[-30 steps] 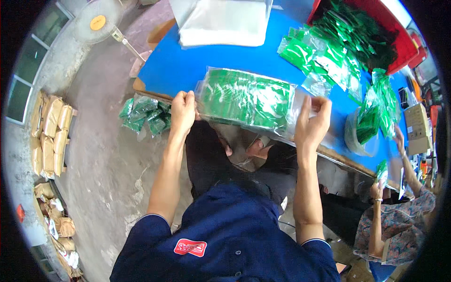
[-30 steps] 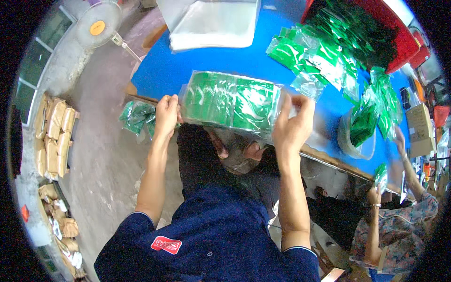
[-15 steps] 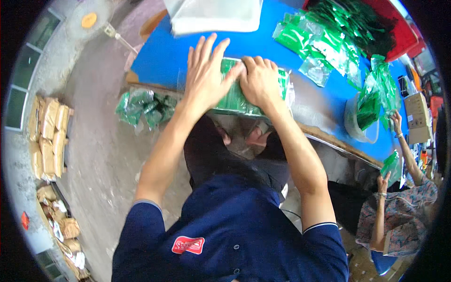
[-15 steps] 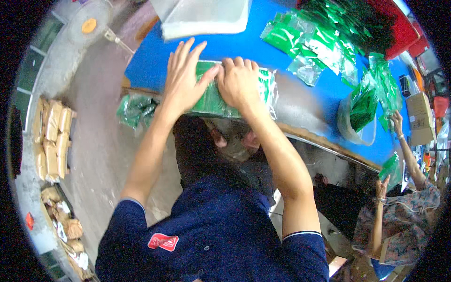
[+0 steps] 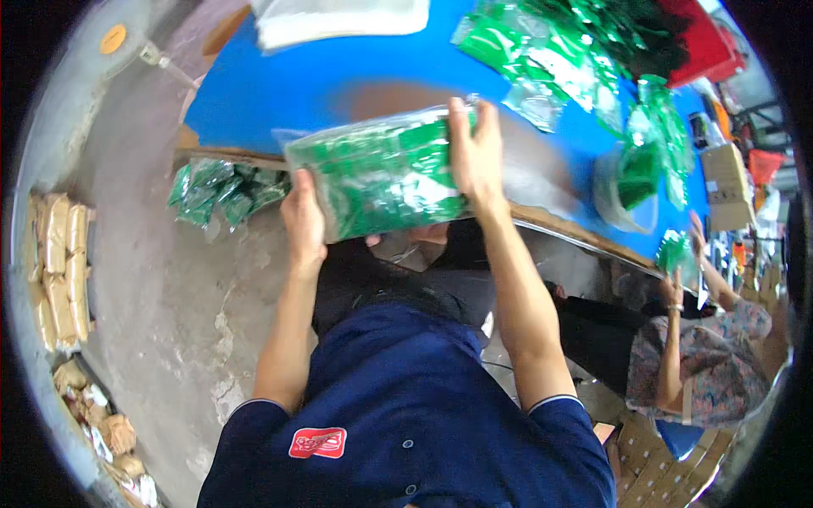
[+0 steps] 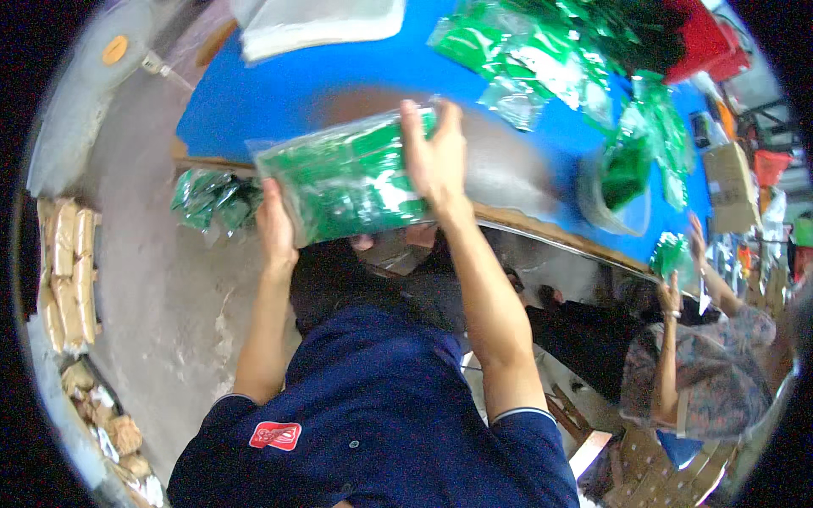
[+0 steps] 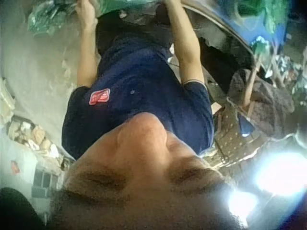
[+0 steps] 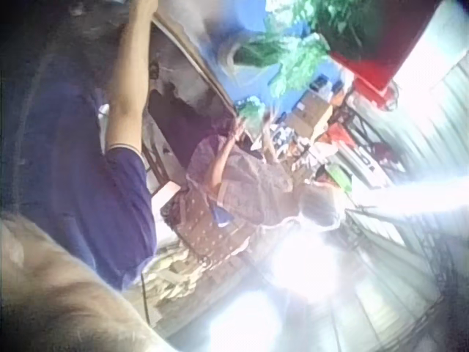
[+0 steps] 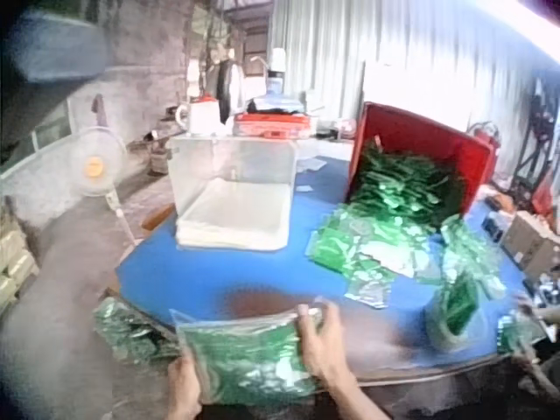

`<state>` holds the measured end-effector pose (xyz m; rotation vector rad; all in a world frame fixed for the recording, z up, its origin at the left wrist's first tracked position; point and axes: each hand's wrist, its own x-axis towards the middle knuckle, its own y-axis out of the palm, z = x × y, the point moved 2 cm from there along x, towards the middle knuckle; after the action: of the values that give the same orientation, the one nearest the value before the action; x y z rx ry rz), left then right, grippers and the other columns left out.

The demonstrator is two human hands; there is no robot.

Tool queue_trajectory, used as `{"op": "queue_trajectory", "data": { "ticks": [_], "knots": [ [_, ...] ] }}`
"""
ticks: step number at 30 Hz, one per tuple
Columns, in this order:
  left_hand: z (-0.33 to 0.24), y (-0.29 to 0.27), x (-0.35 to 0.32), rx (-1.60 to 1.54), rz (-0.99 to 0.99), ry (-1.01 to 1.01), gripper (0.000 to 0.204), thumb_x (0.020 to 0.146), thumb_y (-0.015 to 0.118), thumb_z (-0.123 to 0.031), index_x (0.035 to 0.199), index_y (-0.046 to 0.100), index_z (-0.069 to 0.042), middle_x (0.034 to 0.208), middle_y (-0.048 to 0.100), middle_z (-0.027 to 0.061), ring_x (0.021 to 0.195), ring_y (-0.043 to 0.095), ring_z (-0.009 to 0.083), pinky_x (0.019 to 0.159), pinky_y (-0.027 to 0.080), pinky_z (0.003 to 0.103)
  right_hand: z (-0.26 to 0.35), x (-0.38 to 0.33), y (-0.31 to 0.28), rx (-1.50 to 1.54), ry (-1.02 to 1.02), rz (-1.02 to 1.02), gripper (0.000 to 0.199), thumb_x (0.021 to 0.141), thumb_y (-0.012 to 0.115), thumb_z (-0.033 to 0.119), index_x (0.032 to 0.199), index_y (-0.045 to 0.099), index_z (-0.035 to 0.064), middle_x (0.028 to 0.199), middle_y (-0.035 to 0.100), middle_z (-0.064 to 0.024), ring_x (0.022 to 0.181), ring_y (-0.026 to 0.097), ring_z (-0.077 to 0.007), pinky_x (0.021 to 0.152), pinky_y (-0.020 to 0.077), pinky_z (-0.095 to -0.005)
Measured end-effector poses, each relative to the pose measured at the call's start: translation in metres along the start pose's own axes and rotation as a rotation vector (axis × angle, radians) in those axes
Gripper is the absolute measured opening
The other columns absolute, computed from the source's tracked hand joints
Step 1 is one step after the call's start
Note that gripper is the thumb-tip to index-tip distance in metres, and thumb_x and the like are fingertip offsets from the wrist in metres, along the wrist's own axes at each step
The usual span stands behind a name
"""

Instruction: The recorder is counting and placing green packets into larger clear plastic bags.

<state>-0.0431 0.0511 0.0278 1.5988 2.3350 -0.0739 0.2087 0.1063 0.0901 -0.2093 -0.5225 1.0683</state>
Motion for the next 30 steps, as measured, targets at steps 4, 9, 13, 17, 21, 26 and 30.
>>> {"op": "queue_trajectory", "data": {
  "ticks": [4,9,13,17,21,26,30],
  "knots": [
    [0.014,-0.011,0.015,-0.111,0.053,0.027,0.08,0.099,0.039,-0.066,0.145,0.045,-0.001,0.14,0.055,0.0102,0.125,0.054,0.0227,0.105,0.044,0.038,0.025,-0.013,0.001,0.021,0.078,0.187,0.063,0.09,0.062,0.055,0.113,0.057,-0.0028,0.097,0.068,-0.0321,0.096,0.068,-0.0456,0.084,0.0521,-0.0496],
    [0.05,-0.071,0.015,-0.274,0.407,0.115,0.068,0.101,0.045,-0.058,0.149,0.041,-0.009,0.143,0.052,0.0102,0.125,0.055,0.0246,0.104,0.047,0.038,0.044,-0.051,-0.04,0.194,-0.085,0.291,0.082,0.077,0.083,0.036,0.14,0.042,0.0029,0.104,0.063,-0.0153,0.097,0.062,-0.0311,0.09,0.0492,-0.0444],
    [0.117,-0.168,0.024,-0.26,0.408,0.232,0.063,0.1,0.049,-0.055,0.145,0.045,-0.011,0.141,0.054,0.0084,0.123,0.056,0.0249,0.103,0.048,0.037,-0.009,-0.024,-0.15,-0.453,-0.428,-0.644,0.118,0.06,0.097,0.032,0.147,0.027,-0.0047,0.146,0.036,-0.0234,0.137,0.035,-0.0385,0.116,0.0275,-0.0477],
    [0.161,-0.276,0.045,-0.45,0.051,0.075,0.061,0.099,0.05,-0.055,0.143,0.047,-0.012,0.14,0.055,0.0074,0.122,0.057,0.0252,0.102,0.048,0.037,-0.069,0.024,-0.203,-0.849,-0.156,-0.535,0.138,0.058,0.094,0.047,0.152,0.011,-0.0107,0.155,0.02,-0.0335,0.146,0.021,-0.0428,0.121,0.0201,-0.0479],
    [0.15,-0.314,0.113,-0.68,-0.399,0.065,0.059,0.099,0.051,-0.054,0.14,0.05,-0.012,0.139,0.056,0.0063,0.121,0.058,0.0255,0.101,0.049,0.037,-0.112,0.047,-0.259,-0.731,0.031,-0.368,0.122,0.066,0.089,0.043,0.151,0.018,-0.0077,0.13,0.058,-0.0273,0.12,0.059,-0.0361,0.106,0.0419,-0.0425],
    [0.07,-0.33,0.139,-0.698,-0.575,-0.303,0.076,0.098,0.03,-0.071,0.14,0.049,-0.011,0.142,0.052,0.0209,0.13,0.05,0.031,0.107,0.039,0.054,-0.12,0.052,-0.264,-0.732,0.199,-0.385,0.061,0.091,0.065,0.043,0.131,0.059,-0.003,0.105,0.071,-0.0232,0.098,0.067,-0.0395,0.088,0.0498,-0.0449],
    [0.06,-0.298,0.137,-0.304,-0.674,-0.07,0.073,0.098,0.044,-0.065,0.142,0.045,-0.007,0.142,0.048,0.0244,0.13,0.048,0.0314,0.111,0.036,0.05,-0.173,0.07,-0.301,-0.698,0.088,-0.438,0.046,0.098,0.055,0.037,0.118,0.067,-0.0023,0.104,0.072,-0.0235,0.095,0.068,-0.0377,0.084,0.0496,-0.0469]
  ]
}}
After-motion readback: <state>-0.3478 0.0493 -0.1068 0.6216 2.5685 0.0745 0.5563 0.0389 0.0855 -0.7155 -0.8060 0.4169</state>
